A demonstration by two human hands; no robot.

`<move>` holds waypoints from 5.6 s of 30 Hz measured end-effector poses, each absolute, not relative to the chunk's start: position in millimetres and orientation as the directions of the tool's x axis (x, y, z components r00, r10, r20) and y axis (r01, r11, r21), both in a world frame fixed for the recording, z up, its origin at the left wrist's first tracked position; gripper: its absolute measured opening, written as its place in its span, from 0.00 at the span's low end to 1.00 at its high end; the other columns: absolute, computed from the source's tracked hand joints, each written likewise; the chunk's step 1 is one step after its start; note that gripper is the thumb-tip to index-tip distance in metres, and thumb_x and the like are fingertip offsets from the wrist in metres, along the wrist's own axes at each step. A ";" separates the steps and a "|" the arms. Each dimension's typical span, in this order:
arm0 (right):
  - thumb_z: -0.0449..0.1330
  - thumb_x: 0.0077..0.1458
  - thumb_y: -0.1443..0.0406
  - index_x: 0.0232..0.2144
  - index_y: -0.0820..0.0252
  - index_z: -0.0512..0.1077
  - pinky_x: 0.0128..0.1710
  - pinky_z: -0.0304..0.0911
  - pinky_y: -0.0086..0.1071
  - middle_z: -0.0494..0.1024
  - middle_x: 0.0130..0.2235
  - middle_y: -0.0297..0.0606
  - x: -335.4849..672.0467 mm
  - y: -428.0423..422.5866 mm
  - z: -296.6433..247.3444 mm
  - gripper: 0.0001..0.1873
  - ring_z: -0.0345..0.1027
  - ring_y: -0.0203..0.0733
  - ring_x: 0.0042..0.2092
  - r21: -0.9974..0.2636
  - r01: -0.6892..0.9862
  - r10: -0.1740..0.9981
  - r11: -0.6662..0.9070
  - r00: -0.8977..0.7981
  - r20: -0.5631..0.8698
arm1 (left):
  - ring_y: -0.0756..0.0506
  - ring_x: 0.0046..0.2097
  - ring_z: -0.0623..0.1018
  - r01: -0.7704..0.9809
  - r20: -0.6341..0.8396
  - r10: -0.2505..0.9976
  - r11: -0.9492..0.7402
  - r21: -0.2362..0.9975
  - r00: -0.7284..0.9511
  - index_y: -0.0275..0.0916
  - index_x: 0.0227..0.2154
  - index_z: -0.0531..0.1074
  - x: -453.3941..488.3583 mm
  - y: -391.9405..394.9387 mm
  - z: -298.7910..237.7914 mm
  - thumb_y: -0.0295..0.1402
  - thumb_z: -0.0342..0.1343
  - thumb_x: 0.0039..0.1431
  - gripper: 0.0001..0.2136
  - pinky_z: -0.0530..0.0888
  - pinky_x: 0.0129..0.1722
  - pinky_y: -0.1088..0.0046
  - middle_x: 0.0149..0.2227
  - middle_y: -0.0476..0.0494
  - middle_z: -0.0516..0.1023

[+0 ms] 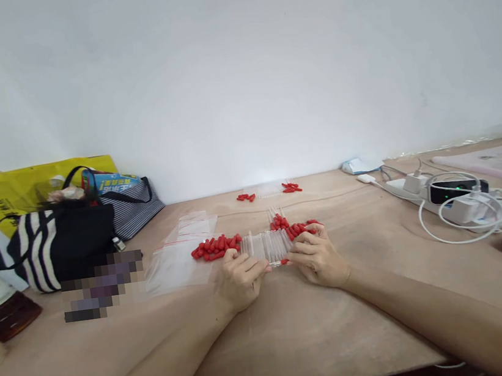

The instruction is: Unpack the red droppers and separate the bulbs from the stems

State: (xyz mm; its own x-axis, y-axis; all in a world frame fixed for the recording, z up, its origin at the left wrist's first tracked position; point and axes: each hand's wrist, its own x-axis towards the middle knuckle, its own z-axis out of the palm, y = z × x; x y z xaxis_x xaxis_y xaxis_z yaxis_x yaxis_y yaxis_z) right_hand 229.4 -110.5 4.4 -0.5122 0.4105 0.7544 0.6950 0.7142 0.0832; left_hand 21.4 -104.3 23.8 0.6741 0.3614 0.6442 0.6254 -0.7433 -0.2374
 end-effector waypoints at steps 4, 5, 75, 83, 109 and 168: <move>0.50 0.54 0.66 0.29 0.56 0.72 0.46 0.45 0.40 0.73 0.29 0.34 246.2 -102.9 0.4 0.10 0.61 0.36 0.35 -0.051 0.769 0.496 0.637 -0.359 0.791 | 0.51 0.24 0.70 0.694 0.689 0.454 -0.713 -0.100 0.565 0.39 0.27 0.73 2.2 -92.2 18.1 0.32 0.44 0.58 0.12 0.62 0.26 0.73 0.21 0.48 0.72; 0.49 0.54 0.66 0.29 0.57 0.72 0.45 0.46 0.40 0.73 0.30 0.36 252.2 -99.3 -0.4 0.11 0.62 0.37 0.35 -0.128 0.797 0.536 0.590 -0.269 0.800 | 0.51 0.25 0.71 0.726 0.704 0.498 -0.687 -0.035 0.506 0.39 0.29 0.73 -4.2 -88.6 17.3 0.33 0.43 0.58 0.12 0.64 0.26 0.74 0.23 0.48 0.73; 0.46 0.53 0.60 0.29 0.60 0.70 0.40 0.49 0.40 0.75 0.33 0.42 215.1 -27.8 39.4 0.15 0.64 0.46 0.39 -0.388 0.922 0.885 0.017 0.167 0.435 | 0.45 0.44 0.68 0.710 0.504 0.828 -0.507 0.488 0.245 0.38 0.40 0.66 -0.8 -81.2 10.7 0.29 0.47 0.53 0.11 0.68 0.40 0.67 0.41 0.42 0.68; 0.50 0.54 0.64 0.31 0.58 0.67 0.37 0.53 0.36 0.73 0.32 0.38 255.9 -94.6 4.3 0.07 0.62 0.41 0.35 -0.324 0.704 0.669 0.632 -0.285 0.686 | 0.42 0.51 0.62 0.722 0.678 0.616 -0.668 0.179 0.402 0.37 0.49 0.60 14.8 -88.1 16.9 0.33 0.48 0.54 0.18 0.58 0.51 0.61 0.49 0.39 0.65; 0.52 0.54 0.62 0.28 0.57 0.71 0.37 0.46 0.37 0.70 0.23 0.34 228.5 -113.9 5.2 0.09 0.59 0.37 0.32 0.011 0.718 0.478 0.696 -0.475 0.739 | 0.50 0.27 0.66 0.617 0.620 0.370 -0.749 -0.242 0.692 0.42 0.26 0.72 28.9 -97.3 22.8 0.34 0.47 0.57 0.10 0.56 0.37 0.66 0.20 0.51 0.73; 0.56 0.44 0.56 0.21 0.56 0.71 0.40 0.50 0.37 0.75 0.26 0.32 279.6 -37.3 24.5 0.11 0.66 0.39 0.32 -0.519 0.855 0.938 -0.004 0.183 0.293 | 0.47 0.39 0.71 0.736 0.381 0.904 -0.392 0.552 0.195 0.32 0.44 0.67 0.2 -73.3 9.2 0.31 0.44 0.54 0.16 0.69 0.39 0.68 0.39 0.40 0.69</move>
